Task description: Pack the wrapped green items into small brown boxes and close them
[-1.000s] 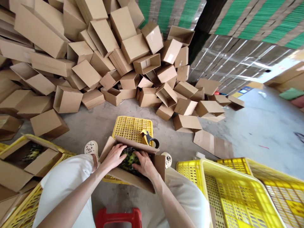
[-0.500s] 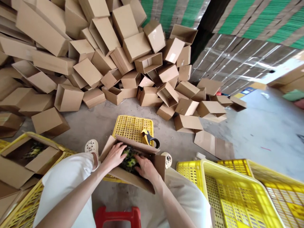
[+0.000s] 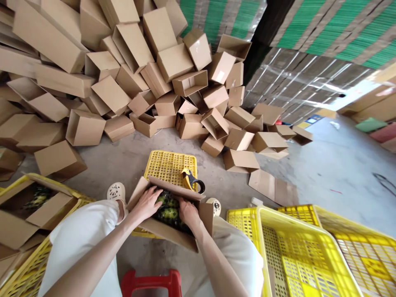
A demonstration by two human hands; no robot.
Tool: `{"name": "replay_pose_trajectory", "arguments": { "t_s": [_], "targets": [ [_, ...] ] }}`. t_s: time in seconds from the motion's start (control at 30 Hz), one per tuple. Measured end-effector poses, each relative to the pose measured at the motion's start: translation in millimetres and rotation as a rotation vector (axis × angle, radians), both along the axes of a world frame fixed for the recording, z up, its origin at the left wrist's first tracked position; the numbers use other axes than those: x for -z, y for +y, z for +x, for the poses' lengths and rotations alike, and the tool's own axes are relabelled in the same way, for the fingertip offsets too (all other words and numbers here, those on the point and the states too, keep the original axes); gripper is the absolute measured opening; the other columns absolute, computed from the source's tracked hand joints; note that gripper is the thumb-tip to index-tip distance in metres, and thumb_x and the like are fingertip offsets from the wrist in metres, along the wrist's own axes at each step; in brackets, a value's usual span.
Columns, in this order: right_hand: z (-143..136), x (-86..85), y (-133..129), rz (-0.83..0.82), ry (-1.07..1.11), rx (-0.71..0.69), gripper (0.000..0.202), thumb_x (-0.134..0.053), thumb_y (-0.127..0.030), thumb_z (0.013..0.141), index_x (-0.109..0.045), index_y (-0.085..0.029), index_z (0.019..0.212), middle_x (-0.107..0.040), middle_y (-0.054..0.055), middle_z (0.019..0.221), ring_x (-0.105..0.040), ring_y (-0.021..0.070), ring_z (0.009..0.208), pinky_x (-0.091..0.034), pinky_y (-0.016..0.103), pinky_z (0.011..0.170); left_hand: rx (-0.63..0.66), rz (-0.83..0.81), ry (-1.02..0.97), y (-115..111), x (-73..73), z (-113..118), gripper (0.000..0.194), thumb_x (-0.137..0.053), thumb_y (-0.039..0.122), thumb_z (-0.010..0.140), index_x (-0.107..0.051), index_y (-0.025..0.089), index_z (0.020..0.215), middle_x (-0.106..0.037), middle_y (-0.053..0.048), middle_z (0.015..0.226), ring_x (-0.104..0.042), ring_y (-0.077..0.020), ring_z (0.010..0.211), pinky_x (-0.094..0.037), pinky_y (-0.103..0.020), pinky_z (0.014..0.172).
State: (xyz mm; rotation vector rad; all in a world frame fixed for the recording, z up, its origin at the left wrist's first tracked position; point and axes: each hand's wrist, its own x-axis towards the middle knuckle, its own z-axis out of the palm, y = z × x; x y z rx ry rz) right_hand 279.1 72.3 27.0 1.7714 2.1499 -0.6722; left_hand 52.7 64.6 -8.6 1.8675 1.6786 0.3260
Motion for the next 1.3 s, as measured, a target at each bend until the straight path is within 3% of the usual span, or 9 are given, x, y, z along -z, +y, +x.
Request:
{"name": "replay_pose_trajectory", "arguments": {
  "t_s": [0.1,0.27,0.5,0.7,0.9,1.03,1.1,1.2,1.3],
  "targets": [
    [-1,-5.9,5,0.024,-0.004,0.015,0.032,-0.058,-0.014,0.097,-0.074,-0.012,0.124,-0.079,0.022,0.121,-0.077,0.0324,0.112,-0.058,0.036,0.092,0.022,0.007,-0.007,1,1.5,-1,0.056,-0.055,0.02,0.095,-0.058,0.022,0.151,-0.052,-0.017,0.163,-0.052,-0.0343,0.15,-0.038,-0.053,0.127],
    [7,-26.3,1,0.186,0.112,0.004,0.019,-0.06,-0.019,0.093,-0.075,-0.023,0.103,-0.082,0.008,0.106,-0.076,0.0251,0.105,-0.052,0.028,0.085,0.022,-0.012,0.0,2,-2.0,-3,0.066,-0.054,0.009,0.088,-0.057,0.02,0.153,-0.051,-0.017,0.163,-0.05,-0.0335,0.151,-0.035,-0.051,0.13],
    [33,-49.2,-8,0.471,0.508,0.093,0.021,-0.049,-0.026,0.1,-0.069,-0.024,0.093,-0.073,0.006,0.091,-0.07,0.0209,0.089,-0.051,0.029,0.085,-0.008,-0.036,-0.031,3,-1.1,-5,0.073,-0.054,0.01,0.089,-0.048,0.022,0.161,-0.05,-0.018,0.163,-0.049,-0.0359,0.152,-0.038,-0.052,0.127],
    [34,-44.5,0,0.41,0.701,0.216,0.026,-0.047,-0.035,0.104,-0.07,-0.024,0.1,-0.076,0.008,0.099,-0.072,0.023,0.091,-0.056,0.032,0.088,0.006,0.038,-0.019,2,-3.9,-2,0.069,-0.053,0.009,0.089,-0.052,0.021,0.157,-0.054,-0.016,0.158,-0.048,-0.0345,0.15,-0.038,-0.051,0.127],
    [32,-43.3,-3,0.447,0.448,0.151,0.038,-0.037,-0.032,0.109,-0.073,-0.02,0.112,-0.078,0.013,0.112,-0.073,0.027,0.106,-0.054,0.035,0.095,0.023,0.146,-0.046,7,-18.0,-2,0.038,-0.056,0.021,0.097,-0.07,0.023,0.132,-0.065,-0.013,0.136,-0.06,-0.0332,0.13,-0.047,-0.049,0.119],
    [31,-38.9,-6,0.112,0.412,-0.003,0.033,-0.045,-0.031,0.108,-0.076,-0.021,0.104,-0.08,0.007,0.094,-0.076,0.0229,0.09,-0.056,0.03,0.084,-0.002,0.092,-0.053,10,-28.2,-3,0.023,-0.052,0.023,0.1,-0.071,0.024,0.113,-0.068,-0.01,0.114,-0.069,-0.0284,0.106,-0.055,-0.043,0.102],
    [29,-30.8,-6,0.008,0.37,-0.093,0.029,-0.051,-0.023,0.103,-0.077,-0.02,0.115,-0.081,0.01,0.111,-0.075,0.0243,0.107,-0.055,0.031,0.095,0.044,0.031,-0.061,9,-28.7,-3,0.023,-0.049,0.022,0.101,-0.071,0.025,0.107,-0.071,-0.009,0.108,-0.071,-0.0266,0.101,-0.055,-0.04,0.099],
    [26,-17.8,-6,0.052,0.242,-0.129,0.052,-0.053,-0.011,0.097,-0.062,-0.014,0.148,-0.062,0.018,0.154,-0.059,0.0289,0.142,-0.046,0.037,0.117,0.143,-0.063,-0.047,5,-21.8,-3,0.026,-0.051,0.014,0.096,-0.075,0.024,0.098,-0.075,-0.01,0.109,-0.072,-0.0273,0.107,-0.054,-0.039,0.103],
    [25,-12.6,-6,0.048,0.183,-0.147,0.062,-0.057,-0.016,0.099,-0.049,-0.013,0.16,-0.059,0.02,0.157,-0.061,0.031,0.14,-0.046,0.039,0.118,0.224,-0.091,-0.015,0,-12.9,-2,0.028,-0.056,0.008,0.087,-0.08,0.022,0.092,-0.076,-0.014,0.125,-0.07,-0.0314,0.118,-0.051,-0.044,0.112]
  ]
}}
